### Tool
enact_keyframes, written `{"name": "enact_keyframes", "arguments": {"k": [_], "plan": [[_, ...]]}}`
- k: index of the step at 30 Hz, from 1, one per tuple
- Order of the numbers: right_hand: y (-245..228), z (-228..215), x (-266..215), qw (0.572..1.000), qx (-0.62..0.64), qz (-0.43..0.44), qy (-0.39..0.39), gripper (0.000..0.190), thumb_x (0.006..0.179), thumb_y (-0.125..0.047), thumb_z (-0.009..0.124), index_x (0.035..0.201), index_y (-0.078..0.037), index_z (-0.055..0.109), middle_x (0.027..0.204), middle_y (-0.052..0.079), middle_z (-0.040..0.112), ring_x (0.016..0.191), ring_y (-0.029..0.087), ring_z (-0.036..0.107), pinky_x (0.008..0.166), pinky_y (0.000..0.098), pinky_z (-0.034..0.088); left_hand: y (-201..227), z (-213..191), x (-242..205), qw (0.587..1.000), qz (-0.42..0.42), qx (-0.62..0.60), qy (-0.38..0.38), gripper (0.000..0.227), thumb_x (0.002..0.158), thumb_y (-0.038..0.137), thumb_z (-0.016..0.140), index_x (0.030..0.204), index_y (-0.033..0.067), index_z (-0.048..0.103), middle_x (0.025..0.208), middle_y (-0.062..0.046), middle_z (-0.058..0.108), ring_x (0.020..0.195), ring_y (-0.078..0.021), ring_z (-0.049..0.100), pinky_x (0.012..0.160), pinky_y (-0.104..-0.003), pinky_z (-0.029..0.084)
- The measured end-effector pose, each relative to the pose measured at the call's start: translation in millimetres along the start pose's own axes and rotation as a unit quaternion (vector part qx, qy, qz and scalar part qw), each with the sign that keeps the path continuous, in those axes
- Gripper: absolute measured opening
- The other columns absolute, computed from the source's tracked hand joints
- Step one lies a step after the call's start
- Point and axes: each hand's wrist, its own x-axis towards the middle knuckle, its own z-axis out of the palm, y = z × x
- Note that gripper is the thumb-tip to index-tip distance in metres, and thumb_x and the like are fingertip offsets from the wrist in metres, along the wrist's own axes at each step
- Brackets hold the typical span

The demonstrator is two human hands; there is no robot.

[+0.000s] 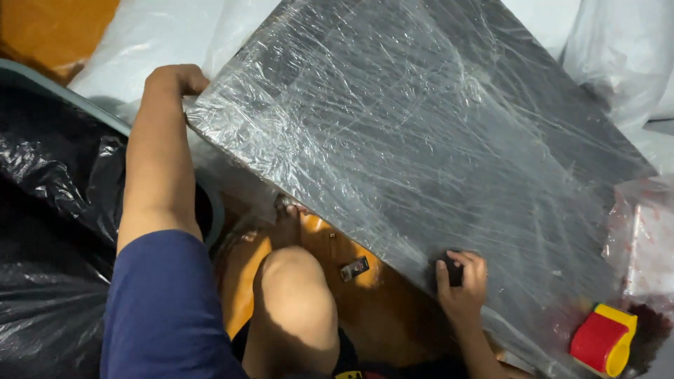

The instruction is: The person dusts a black plastic bag using a duster, then places a white pillow into a clear plastic bag and uses a vacuum hose to remove the air before smoothing the plastic by hand.

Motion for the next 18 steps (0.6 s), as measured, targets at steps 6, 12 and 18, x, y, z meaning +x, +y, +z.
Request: {"name": "enact_keyframes", "arguments": {"k": [6,12,18], "plan": [[10.0,4.1,-4.7,1.000,-0.014,0.001,-0.002,0.030,0.087,-0.009,0.073,0.115,-0.003,0.064,0.117,0.014,0.058,0.096,0.025,0.056,0.093,0.0372,0.047,-35.9,23.2,49.6,0.999,-0.043,-0.009,0.001,0.062,0.089,0.025,0.055,0.146,-0.0008,0.052,0.154,-0.018,0.049,0.141,-0.0399,0.044,0.115,-0.056,0.033],[7.9,3.6,-1.9,1.000,-0.010,0.016,-0.007,0.029,0.088,-0.012,0.073,0.114,-0.003,0.064,0.116,0.013,0.057,0.095,0.024,0.055,0.092,0.0371,0.046,-27.7,10.7,49.3,0.996,0.059,-0.022,0.060,0.052,0.091,0.026,0.063,0.131,-0.0062,0.064,0.129,-0.022,0.063,0.112,-0.0409,0.059,0.095,-0.054,0.046],[8.2,2.8,-3.2,1.000,-0.022,0.019,-0.010,0.028,0.089,-0.014,0.072,0.114,-0.003,0.063,0.113,0.013,0.058,0.096,0.025,0.056,0.091,0.0379,0.047,-9.6,-4.0,34.5,0.944,0.225,-0.055,0.233,0.043,0.101,0.031,0.069,0.126,-0.0043,0.066,0.108,-0.027,0.070,0.089,-0.0438,0.067,0.080,-0.053,0.054]]}}
